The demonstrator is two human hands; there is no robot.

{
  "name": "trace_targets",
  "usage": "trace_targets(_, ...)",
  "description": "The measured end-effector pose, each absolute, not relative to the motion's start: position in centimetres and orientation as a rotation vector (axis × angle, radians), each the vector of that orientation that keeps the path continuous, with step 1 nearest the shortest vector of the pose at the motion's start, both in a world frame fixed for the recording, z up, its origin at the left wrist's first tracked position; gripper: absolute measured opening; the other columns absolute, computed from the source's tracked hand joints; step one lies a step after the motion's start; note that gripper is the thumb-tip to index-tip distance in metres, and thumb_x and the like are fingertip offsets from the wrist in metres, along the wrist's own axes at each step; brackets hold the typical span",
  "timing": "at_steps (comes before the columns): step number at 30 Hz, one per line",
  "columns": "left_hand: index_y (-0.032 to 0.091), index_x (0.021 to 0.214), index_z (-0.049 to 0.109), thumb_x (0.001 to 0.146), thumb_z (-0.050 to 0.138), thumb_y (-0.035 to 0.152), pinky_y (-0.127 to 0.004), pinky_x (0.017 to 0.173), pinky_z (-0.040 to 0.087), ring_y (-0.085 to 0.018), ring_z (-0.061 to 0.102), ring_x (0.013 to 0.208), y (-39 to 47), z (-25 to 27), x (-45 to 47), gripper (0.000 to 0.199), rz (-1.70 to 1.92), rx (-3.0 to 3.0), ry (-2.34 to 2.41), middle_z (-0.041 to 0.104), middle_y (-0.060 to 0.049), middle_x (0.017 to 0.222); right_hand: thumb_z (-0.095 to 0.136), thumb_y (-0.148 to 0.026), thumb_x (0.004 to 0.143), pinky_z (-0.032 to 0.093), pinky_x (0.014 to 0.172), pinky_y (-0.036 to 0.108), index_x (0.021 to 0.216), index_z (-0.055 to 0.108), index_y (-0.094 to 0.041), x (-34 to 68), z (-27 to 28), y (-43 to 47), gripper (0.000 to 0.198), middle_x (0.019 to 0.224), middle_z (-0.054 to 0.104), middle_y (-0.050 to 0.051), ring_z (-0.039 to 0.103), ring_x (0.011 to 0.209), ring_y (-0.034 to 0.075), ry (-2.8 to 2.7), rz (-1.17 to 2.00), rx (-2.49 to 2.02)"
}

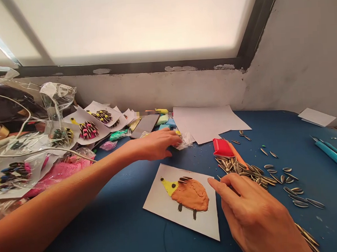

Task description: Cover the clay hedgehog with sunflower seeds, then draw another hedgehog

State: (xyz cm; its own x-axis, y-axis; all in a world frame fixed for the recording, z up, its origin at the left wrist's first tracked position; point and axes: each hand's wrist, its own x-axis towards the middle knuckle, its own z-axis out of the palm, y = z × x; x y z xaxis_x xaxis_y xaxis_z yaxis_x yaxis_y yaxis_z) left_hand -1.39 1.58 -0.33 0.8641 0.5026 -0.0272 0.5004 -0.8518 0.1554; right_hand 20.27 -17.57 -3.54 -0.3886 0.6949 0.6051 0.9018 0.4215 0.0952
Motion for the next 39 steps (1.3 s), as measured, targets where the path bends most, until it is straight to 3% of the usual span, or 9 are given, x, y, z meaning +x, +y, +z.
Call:
trace_targets(4, 0.016, 0.101, 0.069, 0.086, 0.053, 0.011, -0.029, 0.078, 0.043, -0.021, 0.060, 0.097, 1.8, -1.2, -1.2, 0.022, 0.081, 2.885, 0.774, 0.067, -0.010, 0.105, 0.042, -0.019, 0.099, 0.050, 0.060, 0.025, 0.104, 0.072, -0.020, 20.2, -3.1, -17.4, 0.030, 0.085, 0.069, 0.003, 0.068, 0.068, 0.012, -2.207, -0.639, -1.351)
trace_targets(8, 0.015, 0.090, 0.071, 0.086, 0.043, 0.004, -0.033, 0.075, 0.040, -0.023, 0.058, 0.092, 1.8, -0.8, -0.8, 0.030, 0.192, 2.966, 0.921, 0.068, -0.010, 0.087, 0.040, -0.019, 0.099, 0.050, 0.054, 0.026, 0.098, 0.073, -0.020, 20.3, -3.2, -17.4, 0.032, 0.084, 0.071, 0.003, 0.068, 0.064, 0.013, -2.220, -0.671, -1.361)
trace_targets(14, 0.014, 0.113, 0.070, 0.081, 0.045, 0.000, -0.038, 0.088, 0.040, -0.027, 0.054, 0.109, 1.1, -0.4, -0.6, 0.043, 0.131, 3.107, 0.993, 0.064, -0.015, 0.119, 0.038, -0.019, 0.099, 0.049, 0.050, 0.027, 0.097, 0.075, -0.021, 20.7, -3.6, -17.3, 0.038, 0.089, 0.075, 0.006, 0.069, 0.064, 0.015, -2.213, -0.743, -1.417)
trace_targets(18, 0.021, 0.140, 0.056, 0.083, 0.050, 0.003, -0.034, 0.100, 0.038, -0.024, 0.050, 0.123, -0.3, 0.5, -0.5, 0.060, 0.168, 2.977, 0.818, 0.058, -0.010, 0.137, 0.038, -0.022, 0.101, 0.049, 0.051, 0.027, 0.097, 0.075, -0.020, 20.6, -3.5, -17.1, 0.038, 0.089, 0.074, 0.006, 0.069, 0.065, 0.015, -2.205, -0.738, -1.409)
trace_targets(22, 0.020, 0.124, 0.067, 0.086, 0.053, 0.006, -0.031, 0.097, 0.040, -0.021, 0.056, 0.114, -1.1, 1.1, -0.2, 0.042, 0.143, 2.926, 0.742, 0.066, -0.007, 0.120, 0.039, -0.021, 0.101, 0.053, 0.061, 0.027, 0.099, 0.074, -0.019, 20.4, -3.4, -17.1, 0.035, 0.083, 0.070, 0.004, 0.069, 0.069, 0.015, -2.226, -0.655, -1.391)
trace_targets(27, 0.017, 0.104, 0.073, 0.084, 0.057, 0.005, -0.029, 0.086, 0.045, -0.023, 0.059, 0.110, 0.2, 0.0, -0.7, 0.028, -0.068, 2.884, 0.780, 0.070, -0.009, 0.110, 0.039, -0.019, 0.099, 0.050, 0.052, 0.027, 0.093, 0.073, -0.020, 20.4, -3.3, -17.3, 0.035, 0.081, 0.069, 0.004, 0.068, 0.064, 0.015, -2.264, -0.628, -1.413)
trace_targets(31, 0.017, 0.103, 0.073, 0.081, 0.056, 0.005, -0.030, 0.085, 0.046, -0.024, 0.061, 0.107, 1.5, -0.6, -1.3, 0.030, -0.006, 2.927, 0.854, 0.070, -0.010, 0.108, 0.037, -0.020, 0.101, 0.051, 0.052, 0.027, 0.094, 0.073, -0.019, 20.4, -3.3, -17.3, 0.037, 0.084, 0.071, 0.006, 0.071, 0.068, 0.015, -2.264, -0.704, -1.419)
trace_targets(36, 0.020, 0.113, 0.072, 0.086, 0.050, 0.008, -0.031, 0.086, 0.046, -0.023, 0.062, 0.107, 2.7, -0.1, -1.7, 0.036, 0.328, 2.878, 1.067, 0.069, -0.008, 0.113, 0.033, -0.021, 0.103, 0.054, 0.056, 0.028, 0.089, 0.072, -0.018, 20.3, -3.3, -16.9, 0.041, 0.085, 0.074, 0.007, 0.074, 0.072, 0.016, -2.256, -0.784, -1.433)
trace_targets(39, 0.018, 0.112, 0.070, 0.088, 0.052, 0.014, -0.032, 0.084, 0.048, -0.026, 0.063, 0.106, 3.1, 0.0, -1.9, 0.030, 0.230, 2.883, 1.232, 0.068, -0.010, 0.109, 0.031, -0.025, 0.105, 0.055, 0.057, 0.028, 0.088, 0.071, -0.019, 20.2, -3.2, -16.9, 0.044, 0.087, 0.076, 0.008, 0.076, 0.076, 0.018, -2.229, -0.816, -1.446)
